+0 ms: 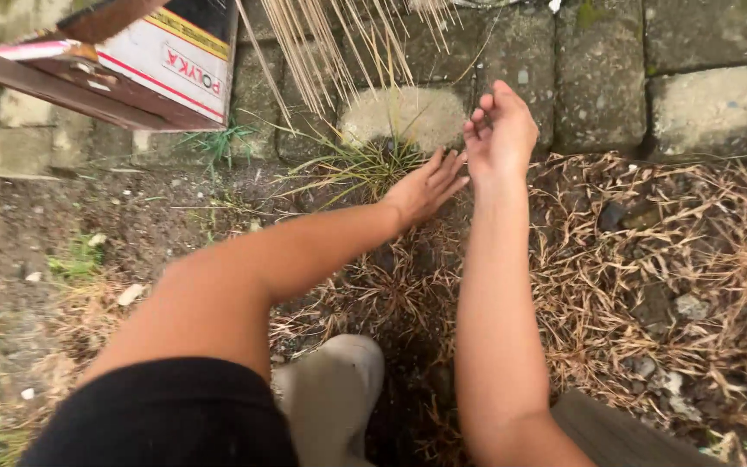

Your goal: Pulling out weeds and dry grass from the dirt and pavement cracks by hand.

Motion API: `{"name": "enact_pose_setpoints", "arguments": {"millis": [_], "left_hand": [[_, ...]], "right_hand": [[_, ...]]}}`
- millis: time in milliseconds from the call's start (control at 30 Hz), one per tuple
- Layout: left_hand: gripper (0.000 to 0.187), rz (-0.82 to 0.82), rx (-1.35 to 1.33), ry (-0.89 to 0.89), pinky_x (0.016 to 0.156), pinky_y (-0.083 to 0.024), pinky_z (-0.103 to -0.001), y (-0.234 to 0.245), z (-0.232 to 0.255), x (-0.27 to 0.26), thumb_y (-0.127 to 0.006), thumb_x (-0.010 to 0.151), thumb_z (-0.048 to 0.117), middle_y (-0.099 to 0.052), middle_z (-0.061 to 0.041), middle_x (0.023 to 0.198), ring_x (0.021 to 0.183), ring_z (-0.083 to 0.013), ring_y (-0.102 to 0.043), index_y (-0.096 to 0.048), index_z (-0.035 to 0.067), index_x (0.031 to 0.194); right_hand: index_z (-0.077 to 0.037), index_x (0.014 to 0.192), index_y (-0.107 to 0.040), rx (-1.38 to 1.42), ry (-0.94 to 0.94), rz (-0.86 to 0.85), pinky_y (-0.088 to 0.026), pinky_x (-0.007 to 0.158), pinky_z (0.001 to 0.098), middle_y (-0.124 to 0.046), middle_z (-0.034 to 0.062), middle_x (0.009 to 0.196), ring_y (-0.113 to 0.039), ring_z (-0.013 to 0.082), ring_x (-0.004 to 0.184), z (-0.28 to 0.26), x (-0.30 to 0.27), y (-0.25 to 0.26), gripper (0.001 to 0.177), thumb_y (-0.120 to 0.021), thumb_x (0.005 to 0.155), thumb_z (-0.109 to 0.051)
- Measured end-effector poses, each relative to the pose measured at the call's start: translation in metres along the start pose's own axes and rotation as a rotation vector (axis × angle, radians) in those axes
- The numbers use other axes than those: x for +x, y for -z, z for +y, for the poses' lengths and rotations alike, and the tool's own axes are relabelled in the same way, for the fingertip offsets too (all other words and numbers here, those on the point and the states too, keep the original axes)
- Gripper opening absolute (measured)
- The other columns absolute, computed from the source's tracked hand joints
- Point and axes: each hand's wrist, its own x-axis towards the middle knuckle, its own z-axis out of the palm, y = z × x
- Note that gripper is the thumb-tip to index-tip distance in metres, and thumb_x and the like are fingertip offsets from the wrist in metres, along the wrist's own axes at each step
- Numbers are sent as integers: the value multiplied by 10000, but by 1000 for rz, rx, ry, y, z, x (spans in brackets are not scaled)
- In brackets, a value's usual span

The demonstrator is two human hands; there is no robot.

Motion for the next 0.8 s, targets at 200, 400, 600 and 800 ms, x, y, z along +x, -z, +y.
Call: {"name": "enact_pose_setpoints", "arguments": {"millis": [200,400,600,800], "left_hand": [[851,124,3,224,1112,-221,-711,-2,-9,-31,-559,925,385,-39,-169,1679,1524,-348,-116,-110,183,1618],[1257,2,-243,433,1192,-194,-631,-32,-5,-44,-579,670,717,-171,-245,1690,1555,-363,-184,-97,124,1669],[853,-180,146,529,1185,-117,-621,-29,-16,-71,-603,960,322,-499,-197,1402,1348,-357,-422,-179,40,1645],[421,-285,103,543,1121,-245,-610,-39,-14,-83,-603,956,219,-619,-127,948,952,-311,-582,-654,-48,1277]], "right_hand": [[-63,1191,-637,-241,86,-22,-513,663,321,-646,17,825,-581,135,719,-21,-39,12,214,-596,990,-121],[-50,1151,-650,-401,31,-31,-530,683,311,-637,17,819,-586,134,726,1,-79,15,165,-592,1007,-107],[-51,1121,-648,-571,-113,-131,-524,697,306,-636,27,822,-597,142,739,68,-111,7,128,-590,1026,-115],[-34,1152,-660,-749,-240,-161,-546,762,314,-655,54,895,-619,154,799,101,-121,30,174,-583,1011,-103]]}}
